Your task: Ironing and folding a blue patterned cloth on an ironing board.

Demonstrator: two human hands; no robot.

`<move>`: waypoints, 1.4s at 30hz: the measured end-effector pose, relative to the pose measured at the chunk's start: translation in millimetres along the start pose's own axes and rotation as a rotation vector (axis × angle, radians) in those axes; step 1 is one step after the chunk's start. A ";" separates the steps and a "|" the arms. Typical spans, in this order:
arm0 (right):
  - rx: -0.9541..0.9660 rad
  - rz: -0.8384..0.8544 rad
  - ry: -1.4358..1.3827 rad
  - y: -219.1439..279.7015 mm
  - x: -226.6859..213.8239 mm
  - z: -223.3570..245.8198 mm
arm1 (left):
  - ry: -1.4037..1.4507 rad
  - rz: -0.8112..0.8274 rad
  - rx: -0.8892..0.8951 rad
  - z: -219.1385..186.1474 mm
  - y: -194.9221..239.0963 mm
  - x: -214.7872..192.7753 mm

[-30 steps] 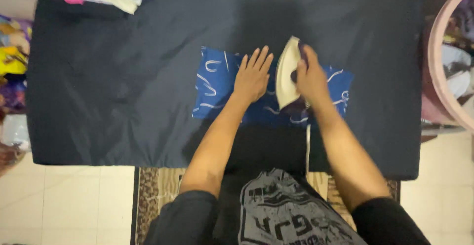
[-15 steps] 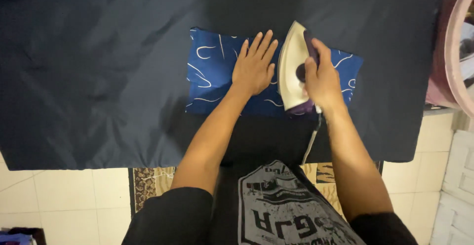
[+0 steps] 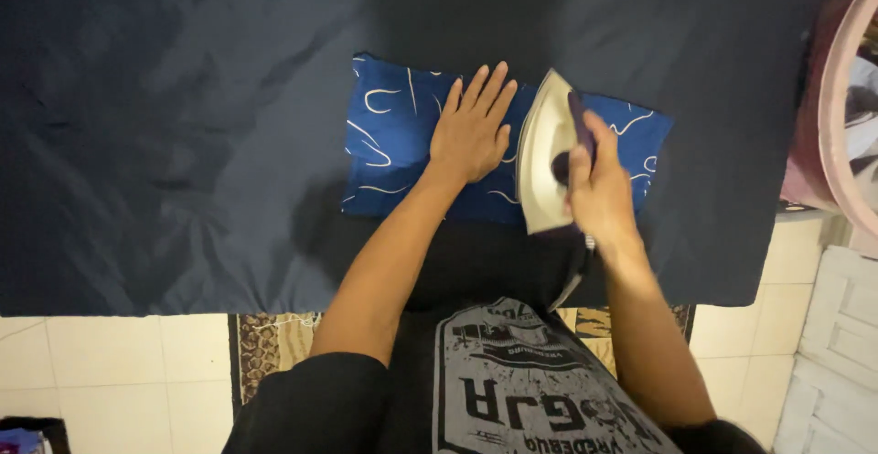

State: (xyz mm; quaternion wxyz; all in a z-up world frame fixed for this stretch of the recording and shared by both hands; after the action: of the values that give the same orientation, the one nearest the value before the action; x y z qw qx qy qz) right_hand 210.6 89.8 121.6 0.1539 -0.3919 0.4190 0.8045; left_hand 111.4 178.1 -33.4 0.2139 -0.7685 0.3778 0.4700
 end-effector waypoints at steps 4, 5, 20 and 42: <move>-0.108 -0.064 -0.039 -33.7 -9.7 8.9 | -0.009 0.020 0.004 -1.7 0.9 -1.4; -0.106 -0.071 -0.075 -51.3 -9.0 -1.9 | 0.003 0.030 0.005 -1.4 1.0 -2.7; -0.091 -0.144 -0.008 -48.9 -26.0 -22.4 | 0.017 -0.008 0.023 -0.6 2.2 -5.2; -0.073 -0.182 -0.086 -63.7 -45.3 -82.5 | 0.039 -0.005 0.027 -1.3 1.7 -4.5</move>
State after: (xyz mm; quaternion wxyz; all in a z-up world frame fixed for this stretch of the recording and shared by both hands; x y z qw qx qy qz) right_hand 317.9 66.2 92.6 0.2297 -0.3988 0.3454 0.8179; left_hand 109.6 177.9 -28.8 0.2178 -0.7756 0.3863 0.4492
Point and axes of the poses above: each hand's wrist, its own y-axis away from the middle knuckle, its own x-axis out of the palm, z = x × y, the point moved 10 cm from there along -y, towards the middle knuckle, and after that the axes turned 12 degrees about x, right-handed, at the moved point
